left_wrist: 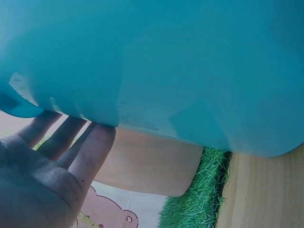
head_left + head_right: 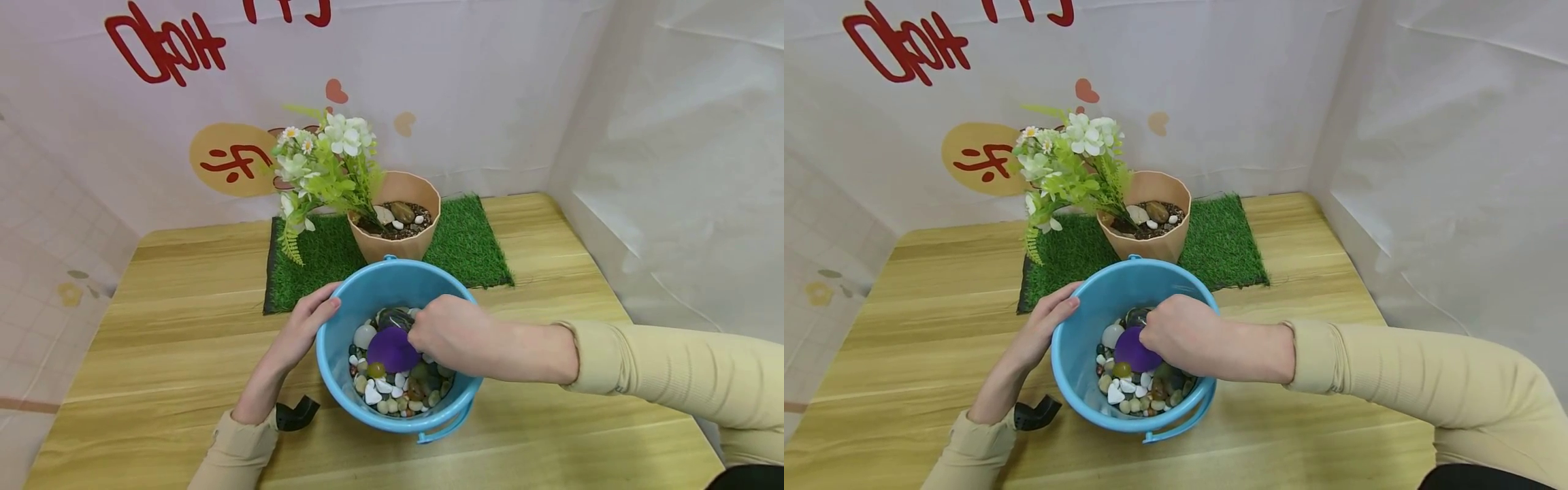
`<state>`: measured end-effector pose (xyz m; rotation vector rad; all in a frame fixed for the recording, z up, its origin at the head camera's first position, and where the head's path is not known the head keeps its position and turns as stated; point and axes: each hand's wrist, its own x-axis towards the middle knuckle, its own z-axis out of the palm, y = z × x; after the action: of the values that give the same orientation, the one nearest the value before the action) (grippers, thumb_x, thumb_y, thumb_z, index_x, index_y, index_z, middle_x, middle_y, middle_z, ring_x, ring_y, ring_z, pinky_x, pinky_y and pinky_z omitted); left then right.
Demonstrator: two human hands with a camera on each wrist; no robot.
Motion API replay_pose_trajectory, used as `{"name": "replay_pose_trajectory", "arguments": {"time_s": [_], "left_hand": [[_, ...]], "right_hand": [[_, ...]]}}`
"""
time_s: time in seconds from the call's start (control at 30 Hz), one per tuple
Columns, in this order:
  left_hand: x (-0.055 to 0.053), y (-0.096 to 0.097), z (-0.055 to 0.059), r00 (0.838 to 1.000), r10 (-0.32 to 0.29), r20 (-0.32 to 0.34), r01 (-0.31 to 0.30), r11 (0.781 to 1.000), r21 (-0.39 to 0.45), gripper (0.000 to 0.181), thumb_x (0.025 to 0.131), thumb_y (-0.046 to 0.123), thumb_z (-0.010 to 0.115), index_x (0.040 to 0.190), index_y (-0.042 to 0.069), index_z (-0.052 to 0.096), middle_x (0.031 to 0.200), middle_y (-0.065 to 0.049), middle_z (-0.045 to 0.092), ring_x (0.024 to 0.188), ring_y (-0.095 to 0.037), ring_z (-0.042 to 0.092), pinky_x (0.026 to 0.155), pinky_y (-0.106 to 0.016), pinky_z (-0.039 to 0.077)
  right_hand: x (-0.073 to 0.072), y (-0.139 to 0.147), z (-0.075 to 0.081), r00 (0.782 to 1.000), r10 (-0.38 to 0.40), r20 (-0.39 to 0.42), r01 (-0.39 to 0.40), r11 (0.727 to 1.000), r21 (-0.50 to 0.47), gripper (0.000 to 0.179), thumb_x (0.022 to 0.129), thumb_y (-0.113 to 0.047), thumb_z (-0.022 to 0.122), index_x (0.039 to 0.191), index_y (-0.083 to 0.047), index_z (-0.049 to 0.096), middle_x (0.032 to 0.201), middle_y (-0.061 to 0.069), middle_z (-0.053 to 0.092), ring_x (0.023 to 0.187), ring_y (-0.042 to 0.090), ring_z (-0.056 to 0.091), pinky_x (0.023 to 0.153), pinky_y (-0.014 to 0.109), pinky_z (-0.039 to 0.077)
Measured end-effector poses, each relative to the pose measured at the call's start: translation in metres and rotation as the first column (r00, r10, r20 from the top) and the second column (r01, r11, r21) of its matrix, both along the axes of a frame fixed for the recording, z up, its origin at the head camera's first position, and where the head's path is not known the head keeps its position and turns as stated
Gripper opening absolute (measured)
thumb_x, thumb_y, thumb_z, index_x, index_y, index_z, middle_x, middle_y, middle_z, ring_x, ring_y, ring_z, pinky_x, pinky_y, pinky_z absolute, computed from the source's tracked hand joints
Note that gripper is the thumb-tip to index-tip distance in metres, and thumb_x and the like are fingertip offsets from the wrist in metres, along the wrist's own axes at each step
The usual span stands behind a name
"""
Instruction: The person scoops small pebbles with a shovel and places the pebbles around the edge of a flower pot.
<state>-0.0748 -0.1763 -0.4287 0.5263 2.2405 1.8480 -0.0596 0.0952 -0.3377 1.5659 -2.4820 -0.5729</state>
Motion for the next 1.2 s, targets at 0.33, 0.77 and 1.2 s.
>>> {"name": "replay_pose_trajectory", "arguments": {"time_s": [0.33, 0.77, 1.2], "left_hand": [[0.000, 0.001, 0.000, 1.000, -0.006, 0.006, 0.006, 1.000, 0.000, 0.050, 0.113, 0.023, 0.040, 0.153, -0.005, 0.048, 0.139, -0.036, 0.062, 0.121, -0.048, 0.069, 0.092, -0.039, 0.066], [0.000, 0.001, -0.002, 1.000, 0.005, -0.003, -0.005, 1.000, -0.002, 0.049, 0.112, 0.023, 0.041, 0.152, -0.004, 0.049, 0.137, -0.035, 0.064, 0.119, -0.051, 0.069, 0.090, -0.040, 0.066], [-0.002, 0.000, -0.002, 1.000, -0.007, -0.011, 0.007, 1.000, -0.004, 0.049, 0.112, 0.022, 0.040, 0.152, -0.005, 0.048, 0.137, -0.036, 0.063, 0.119, -0.051, 0.069, 0.090, -0.040, 0.066]], "right_hand": [[-0.001, 0.004, 0.001, 0.993, 0.105, -0.056, -0.105, 0.994, -0.001, 0.028, 0.077, -0.015, 0.084, 0.061, -0.030, 0.067, 0.062, -0.011, 0.067, 0.050, 0.007, 0.049, 0.050, 0.024, 0.049], [-0.008, 0.001, 0.000, 0.997, 0.072, -0.001, -0.072, 0.997, 0.009, 0.022, 0.080, -0.028, 0.088, 0.065, -0.027, 0.071, 0.065, -0.008, 0.068, 0.052, 0.009, 0.053, 0.053, 0.026, 0.051], [-0.013, 0.003, -0.001, 0.990, 0.049, 0.135, -0.048, 0.999, -0.014, 0.026, 0.091, -0.035, 0.078, 0.067, -0.026, 0.073, 0.066, -0.010, 0.069, 0.054, 0.007, 0.053, 0.056, 0.026, 0.052]]}}
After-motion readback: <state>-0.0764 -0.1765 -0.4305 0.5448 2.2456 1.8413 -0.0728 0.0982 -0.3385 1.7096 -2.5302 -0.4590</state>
